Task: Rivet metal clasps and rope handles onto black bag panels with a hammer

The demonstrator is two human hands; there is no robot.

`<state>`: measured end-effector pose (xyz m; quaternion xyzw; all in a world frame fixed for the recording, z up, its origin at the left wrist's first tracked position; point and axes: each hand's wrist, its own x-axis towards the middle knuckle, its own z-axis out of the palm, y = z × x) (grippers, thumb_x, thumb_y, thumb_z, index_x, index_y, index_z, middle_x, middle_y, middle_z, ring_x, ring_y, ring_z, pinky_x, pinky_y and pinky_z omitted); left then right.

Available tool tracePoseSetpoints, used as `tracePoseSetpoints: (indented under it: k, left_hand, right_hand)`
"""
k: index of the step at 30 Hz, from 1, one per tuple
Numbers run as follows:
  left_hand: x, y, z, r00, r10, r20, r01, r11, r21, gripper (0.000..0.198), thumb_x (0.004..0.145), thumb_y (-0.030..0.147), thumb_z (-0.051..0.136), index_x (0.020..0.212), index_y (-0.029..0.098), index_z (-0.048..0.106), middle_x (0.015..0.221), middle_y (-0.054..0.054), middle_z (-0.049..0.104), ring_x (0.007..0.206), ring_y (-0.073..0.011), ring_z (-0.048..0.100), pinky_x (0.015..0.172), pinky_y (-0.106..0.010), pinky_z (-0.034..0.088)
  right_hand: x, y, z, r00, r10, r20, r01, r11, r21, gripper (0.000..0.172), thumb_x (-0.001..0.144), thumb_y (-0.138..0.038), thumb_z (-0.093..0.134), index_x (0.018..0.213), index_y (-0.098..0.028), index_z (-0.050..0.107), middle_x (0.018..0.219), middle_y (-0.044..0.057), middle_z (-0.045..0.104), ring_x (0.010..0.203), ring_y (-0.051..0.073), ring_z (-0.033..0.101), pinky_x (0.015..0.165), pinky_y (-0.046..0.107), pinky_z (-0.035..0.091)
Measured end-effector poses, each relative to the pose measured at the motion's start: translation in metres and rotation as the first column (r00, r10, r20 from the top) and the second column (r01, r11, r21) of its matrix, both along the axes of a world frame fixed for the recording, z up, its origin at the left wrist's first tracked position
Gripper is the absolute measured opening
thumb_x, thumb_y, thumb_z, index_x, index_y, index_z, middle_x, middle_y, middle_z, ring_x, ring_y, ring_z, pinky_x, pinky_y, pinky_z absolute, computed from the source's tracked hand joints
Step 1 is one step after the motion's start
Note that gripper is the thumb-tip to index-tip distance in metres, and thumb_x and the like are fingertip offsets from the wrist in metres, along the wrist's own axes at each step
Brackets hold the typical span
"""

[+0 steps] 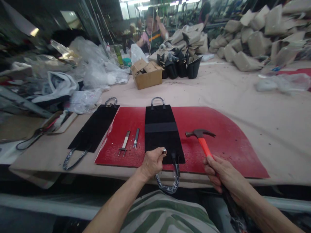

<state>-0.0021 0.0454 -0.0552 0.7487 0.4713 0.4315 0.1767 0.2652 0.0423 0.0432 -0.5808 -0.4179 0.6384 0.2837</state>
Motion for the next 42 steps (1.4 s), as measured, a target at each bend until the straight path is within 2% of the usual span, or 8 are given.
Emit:
tracePoseSetpoints:
  k: [2, 5, 11, 16, 24, 36, 39, 42]
  left_hand:
    - [0.000, 0.000, 0.000, 1.000, 0.008, -0.008, -0.008, 1.000, 0.002, 0.016, 0.095, 0.014, 0.047, 0.102, 0.018, 0.060, 0.091, -0.005, 0.069, 0.080, -0.0168, 0.068, 0.073, -0.026, 0.055]
    - [0.000, -0.001, -0.001, 1.000, 0.017, -0.015, -0.017, 1.000, 0.007, 0.016, 0.095, 0.014, 0.047, 0.101, 0.018, 0.060, 0.089, -0.005, 0.069, 0.079, -0.0165, 0.068, 0.072, -0.026, 0.055]
    - [0.000, -0.001, -0.001, 0.999, 0.030, -0.019, -0.029, 0.999, 0.023, 0.018, 0.093, 0.013, 0.047, 0.102, 0.018, 0.061, 0.085, -0.005, 0.069, 0.074, -0.0165, 0.068, 0.068, -0.024, 0.054]
    - [0.000, -0.001, -0.002, 1.000, 0.012, -0.008, -0.011, 1.000, 0.026, 0.016, 0.094, 0.014, 0.046, 0.101, 0.018, 0.060, 0.091, -0.006, 0.069, 0.081, -0.0176, 0.068, 0.074, -0.027, 0.055]
    - [0.000, -0.002, -0.003, 0.999, 0.032, -0.017, -0.032, 0.999, -0.008, 0.016, 0.093, 0.013, 0.046, 0.096, 0.019, 0.061, 0.082, -0.005, 0.068, 0.073, -0.0172, 0.068, 0.067, -0.025, 0.053]
    - [0.001, -0.002, 0.005, 0.999, 0.025, 0.044, -0.023, 0.999, -0.043, 0.011, 0.096, 0.021, 0.050, 0.100, 0.018, 0.060, 0.088, -0.005, 0.066, 0.080, -0.0167, 0.066, 0.076, -0.027, 0.053]
    - [0.000, -0.003, 0.005, 0.999, 0.029, 0.046, -0.027, 0.998, -0.049, 0.011, 0.098, 0.023, 0.051, 0.100, 0.018, 0.060, 0.089, -0.005, 0.067, 0.081, -0.0171, 0.066, 0.076, -0.027, 0.053]
    - [0.000, -0.004, 0.004, 0.999, 0.026, 0.036, -0.024, 0.998, -0.060, 0.012, 0.099, 0.024, 0.050, 0.099, 0.019, 0.061, 0.089, -0.005, 0.068, 0.081, -0.0169, 0.066, 0.076, -0.027, 0.053]
  right_hand:
    - [-0.010, -0.005, 0.018, 0.981, 0.032, 0.193, -0.084, 0.959, 0.270, 0.046, 0.090, -0.067, 0.048, 0.081, -0.022, 0.044, 0.060, -0.006, 0.040, 0.040, 0.010, 0.035, 0.035, 0.021, 0.029]
    - [-0.020, -0.011, 0.030, 0.864, -0.018, 0.503, -0.345, 0.706, 0.618, 0.039, 0.100, -0.054, 0.038, 0.077, -0.022, 0.044, 0.056, -0.003, 0.045, 0.043, 0.012, 0.042, 0.043, 0.025, 0.029]
    - [-0.025, -0.010, 0.039, 0.584, -0.001, 0.812, -0.743, 0.402, 0.536, 0.029, 0.104, -0.035, 0.032, 0.080, -0.024, 0.045, 0.051, -0.002, 0.050, 0.037, 0.016, 0.043, 0.046, 0.032, 0.016]
    - [-0.028, -0.013, 0.065, 0.716, -0.276, 0.642, -0.510, 0.421, 0.750, 0.029, 0.105, -0.039, 0.033, 0.081, -0.026, 0.043, 0.053, -0.002, 0.047, 0.041, 0.017, 0.045, 0.047, 0.030, 0.029]
    - [-0.020, -0.016, 0.014, 0.398, 0.063, 0.915, -0.816, 0.481, 0.322, 0.027, 0.103, -0.035, 0.028, 0.085, -0.023, 0.044, 0.055, 0.000, 0.054, 0.043, 0.020, 0.050, 0.050, 0.032, 0.017]
    - [-0.006, 0.023, -0.019, 0.697, 0.209, 0.685, -0.495, 0.832, 0.250, 0.038, 0.100, -0.046, 0.027, 0.073, -0.024, 0.040, 0.059, -0.001, 0.047, 0.051, 0.016, 0.046, 0.049, 0.027, 0.033]
    - [-0.001, 0.029, -0.037, 0.522, 0.115, 0.845, -0.480, 0.859, 0.179, 0.031, 0.100, -0.038, 0.034, 0.079, -0.020, 0.048, 0.066, 0.003, 0.053, 0.056, 0.019, 0.051, 0.052, 0.028, 0.035]
    - [-0.009, 0.027, -0.045, 0.340, -0.140, 0.930, -0.599, 0.730, 0.329, 0.025, 0.098, -0.031, 0.041, 0.102, -0.013, 0.058, 0.095, 0.015, 0.060, 0.079, 0.027, 0.059, 0.064, 0.034, 0.044]
